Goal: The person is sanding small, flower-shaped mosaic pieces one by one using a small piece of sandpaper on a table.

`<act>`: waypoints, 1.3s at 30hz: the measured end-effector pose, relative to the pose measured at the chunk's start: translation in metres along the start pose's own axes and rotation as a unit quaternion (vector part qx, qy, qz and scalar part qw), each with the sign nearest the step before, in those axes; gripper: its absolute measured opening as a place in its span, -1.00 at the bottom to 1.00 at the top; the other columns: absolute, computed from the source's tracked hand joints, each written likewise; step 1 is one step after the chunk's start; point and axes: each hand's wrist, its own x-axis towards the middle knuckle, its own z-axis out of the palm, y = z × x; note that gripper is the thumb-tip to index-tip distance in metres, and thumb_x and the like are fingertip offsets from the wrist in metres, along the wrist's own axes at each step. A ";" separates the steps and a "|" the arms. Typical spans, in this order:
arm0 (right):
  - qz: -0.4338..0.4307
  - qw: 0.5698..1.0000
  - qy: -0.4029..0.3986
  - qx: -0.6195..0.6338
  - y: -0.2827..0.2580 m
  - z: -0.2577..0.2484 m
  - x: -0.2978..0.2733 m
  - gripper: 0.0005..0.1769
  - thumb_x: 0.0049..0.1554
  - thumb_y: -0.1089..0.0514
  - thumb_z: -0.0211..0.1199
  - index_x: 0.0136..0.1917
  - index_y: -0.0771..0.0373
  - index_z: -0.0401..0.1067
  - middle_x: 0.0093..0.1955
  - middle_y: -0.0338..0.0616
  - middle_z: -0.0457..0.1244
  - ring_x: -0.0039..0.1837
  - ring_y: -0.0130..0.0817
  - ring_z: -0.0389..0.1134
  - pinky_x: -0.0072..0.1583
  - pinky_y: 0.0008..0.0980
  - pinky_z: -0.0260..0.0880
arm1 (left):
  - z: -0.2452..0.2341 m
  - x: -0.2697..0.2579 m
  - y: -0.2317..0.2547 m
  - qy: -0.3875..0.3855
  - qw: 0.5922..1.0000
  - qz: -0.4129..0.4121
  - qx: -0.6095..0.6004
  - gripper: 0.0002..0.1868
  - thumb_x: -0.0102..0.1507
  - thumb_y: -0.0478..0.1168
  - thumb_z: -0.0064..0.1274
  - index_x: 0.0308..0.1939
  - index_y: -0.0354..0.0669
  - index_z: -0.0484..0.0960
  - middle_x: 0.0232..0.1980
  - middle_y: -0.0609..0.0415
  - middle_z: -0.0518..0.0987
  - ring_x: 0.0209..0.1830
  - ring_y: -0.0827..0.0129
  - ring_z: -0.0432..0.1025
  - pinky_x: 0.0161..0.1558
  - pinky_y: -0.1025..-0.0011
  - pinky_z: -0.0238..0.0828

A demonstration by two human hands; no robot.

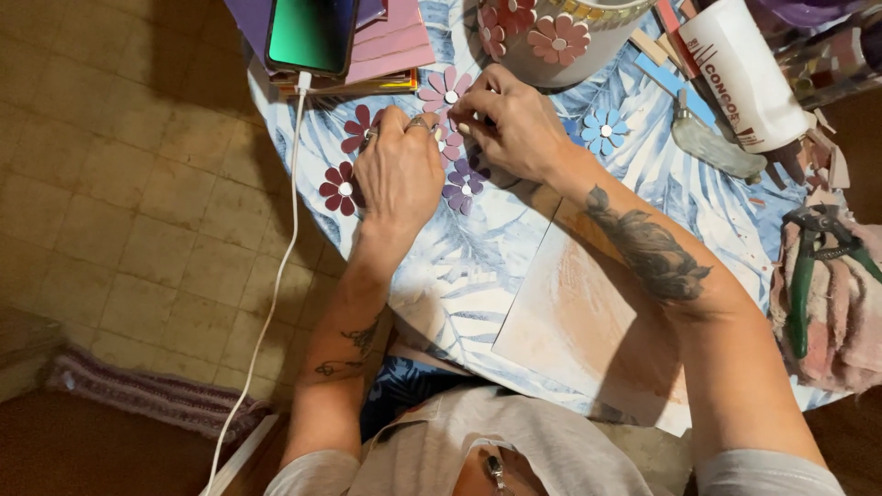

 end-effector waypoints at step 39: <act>0.372 0.683 0.014 0.629 -0.047 -0.027 -0.068 -0.71 0.09 0.04 -0.09 -0.14 0.28 0.32 -0.35 -0.17 0.18 -0.41 -0.51 0.18 -0.43 -0.70 0.09 | -0.040 -0.027 0.060 0.095 0.988 0.097 -0.068 -0.89 0.08 -0.20 -0.09 -0.33 -0.06 0.42 -0.48 0.16 0.31 -0.58 0.22 0.39 -0.55 0.33 0.38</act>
